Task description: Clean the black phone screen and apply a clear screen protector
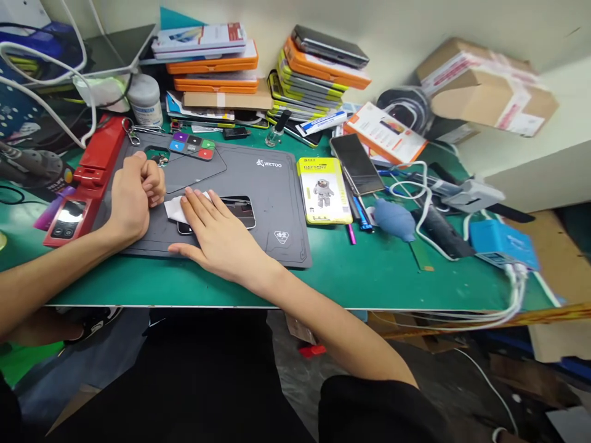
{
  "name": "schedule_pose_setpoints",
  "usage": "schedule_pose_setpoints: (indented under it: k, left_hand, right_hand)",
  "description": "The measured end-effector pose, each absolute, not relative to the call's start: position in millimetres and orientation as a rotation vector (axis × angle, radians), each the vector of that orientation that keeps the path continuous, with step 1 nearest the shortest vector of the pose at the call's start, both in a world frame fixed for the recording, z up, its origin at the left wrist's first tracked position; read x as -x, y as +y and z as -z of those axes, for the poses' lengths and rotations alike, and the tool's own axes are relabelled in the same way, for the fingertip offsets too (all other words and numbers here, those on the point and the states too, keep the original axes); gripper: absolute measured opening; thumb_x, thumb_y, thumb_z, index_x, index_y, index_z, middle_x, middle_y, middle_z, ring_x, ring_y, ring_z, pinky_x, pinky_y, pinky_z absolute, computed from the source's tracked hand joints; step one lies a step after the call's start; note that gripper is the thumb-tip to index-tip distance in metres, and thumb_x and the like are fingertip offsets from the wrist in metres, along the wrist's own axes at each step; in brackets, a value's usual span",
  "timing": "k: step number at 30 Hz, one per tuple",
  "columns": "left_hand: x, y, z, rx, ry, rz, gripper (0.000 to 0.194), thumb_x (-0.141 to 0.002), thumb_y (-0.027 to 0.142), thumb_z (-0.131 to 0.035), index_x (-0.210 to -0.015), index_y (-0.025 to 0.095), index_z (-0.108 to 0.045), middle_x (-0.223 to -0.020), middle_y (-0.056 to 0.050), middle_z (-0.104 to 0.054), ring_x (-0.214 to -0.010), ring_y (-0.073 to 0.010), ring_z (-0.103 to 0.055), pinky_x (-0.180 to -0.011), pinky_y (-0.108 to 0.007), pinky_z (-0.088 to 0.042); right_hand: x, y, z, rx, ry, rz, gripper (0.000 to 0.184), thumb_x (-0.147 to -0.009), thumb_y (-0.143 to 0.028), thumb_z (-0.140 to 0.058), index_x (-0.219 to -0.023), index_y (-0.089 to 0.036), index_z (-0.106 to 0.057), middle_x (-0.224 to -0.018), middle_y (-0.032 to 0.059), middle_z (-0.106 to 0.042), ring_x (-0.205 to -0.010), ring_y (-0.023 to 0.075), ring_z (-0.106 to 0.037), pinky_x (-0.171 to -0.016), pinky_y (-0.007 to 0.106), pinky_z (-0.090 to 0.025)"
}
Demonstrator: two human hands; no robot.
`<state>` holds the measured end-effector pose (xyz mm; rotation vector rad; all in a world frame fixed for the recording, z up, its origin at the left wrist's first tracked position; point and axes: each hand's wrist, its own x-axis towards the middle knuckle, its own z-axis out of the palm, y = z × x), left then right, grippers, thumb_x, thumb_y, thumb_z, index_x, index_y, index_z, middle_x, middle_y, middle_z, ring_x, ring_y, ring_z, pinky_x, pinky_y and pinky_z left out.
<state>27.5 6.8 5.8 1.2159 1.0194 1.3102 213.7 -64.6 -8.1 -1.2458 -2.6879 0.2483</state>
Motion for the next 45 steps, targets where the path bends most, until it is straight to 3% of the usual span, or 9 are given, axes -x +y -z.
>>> schedule_pose_setpoints:
  k: [7,12,16,21,30,34,37,42,45]
  left_hand:
    - [-28,3,-4,-1.232,1.042,-1.267,0.062,-0.113,0.046,-0.044,-0.057,0.024,-0.028,-0.057,0.003,-0.027,-0.052,-0.0123,-0.023,-0.049,-0.03,-0.024]
    - [-28,3,-5,-1.24,1.076,-1.247,0.061,-0.112,0.048,-0.043,-0.059,0.023,-0.026,-0.059,0.003,-0.026,-0.052,-0.0125,-0.023,-0.049,-0.03,-0.025]
    - [-29,5,-5,-1.197,1.11,-1.275,0.062,-0.112,0.05,-0.044,-0.059,0.023,-0.026,-0.059,0.003,-0.027,-0.052,-0.0121,-0.023,-0.049,-0.03,-0.026]
    - [-30,6,-3,-1.168,1.022,-1.301,0.069,-0.112,0.054,-0.048,-0.055,0.023,-0.027,-0.056,0.003,-0.026,-0.051,-0.0105,-0.023,-0.049,-0.029,-0.021]
    - [-27,8,-5,-1.264,1.012,-1.355,0.077,-0.103,0.08,-0.054,-0.055,0.025,-0.028,-0.057,0.002,-0.027,-0.052,-0.0126,-0.024,-0.048,-0.033,-0.022]
    - [-24,9,-8,-1.262,0.983,-1.42,0.074,-0.104,0.073,-0.058,-0.055,0.025,-0.03,-0.056,0.002,-0.028,-0.052,-0.0128,-0.022,-0.049,-0.034,-0.018]
    - [-23,5,-7,-1.271,0.99,-1.396,0.068,-0.106,0.062,-0.055,-0.053,0.025,-0.035,-0.053,0.002,-0.031,-0.051,-0.0121,-0.025,-0.05,-0.034,-0.018]
    - [-24,-4,-9,-1.35,1.086,-1.331,0.06,-0.109,0.045,-0.047,-0.053,0.023,-0.039,-0.056,0.001,-0.037,-0.056,-0.0135,-0.031,-0.056,-0.032,-0.025]
    - [-22,-6,-11,-1.363,1.125,-1.351,0.059,-0.109,0.043,-0.046,-0.054,0.023,-0.039,-0.057,0.001,-0.038,-0.058,-0.0143,-0.033,-0.058,-0.032,-0.029]
  right_hand:
    - [-244,-92,14,1.221,-2.694,-0.246,0.091,-0.117,-0.069,-0.035,-0.181,-0.006,-0.024,-0.187,0.0232,-0.026,-0.177,0.0331,-0.021,-0.145,0.062,-0.023]
    - [-271,-57,17,1.359,-2.633,-0.298,0.088,-0.118,-0.069,-0.029,-0.181,-0.008,-0.027,-0.187,0.0244,-0.027,-0.176,0.0351,-0.024,-0.144,0.066,-0.021]
    - [-289,-70,24,1.396,-2.59,-0.251,0.083,-0.119,-0.062,-0.033,-0.185,-0.018,-0.009,-0.19,0.0191,-0.021,-0.177,0.0335,-0.021,-0.143,0.068,-0.02]
    - [-308,-108,27,1.388,-2.634,-0.18,0.091,-0.118,-0.059,-0.042,-0.184,-0.022,0.009,-0.192,0.0176,-0.012,-0.178,0.034,-0.017,-0.143,0.067,-0.025]
    - [-305,-54,21,1.422,-2.567,-0.349,0.082,-0.119,-0.062,-0.035,-0.184,-0.015,-0.017,-0.189,0.0207,-0.022,-0.177,0.0336,-0.022,-0.143,0.068,-0.022]
    - [-304,-83,19,1.333,-2.645,-0.149,0.092,-0.116,-0.058,-0.051,-0.185,-0.016,-0.007,-0.186,0.0222,-0.028,-0.173,0.0374,-0.03,-0.141,0.069,-0.031]
    - [-313,-102,18,1.191,-2.706,0.041,0.099,-0.115,-0.046,-0.062,-0.184,-0.015,0.003,-0.181,0.023,-0.037,-0.168,0.0376,-0.042,-0.135,0.065,-0.046]
    - [-350,-72,10,0.852,-2.787,0.146,0.074,-0.115,-0.007,-0.047,-0.182,-0.026,-0.023,-0.165,0.0114,-0.063,-0.149,0.0267,-0.066,-0.121,0.051,-0.064]
    - [-366,-42,4,0.755,-2.741,0.179,0.059,-0.113,-0.003,-0.048,-0.168,-0.022,-0.056,-0.156,0.0101,-0.071,-0.143,0.0261,-0.072,-0.116,0.048,-0.068]
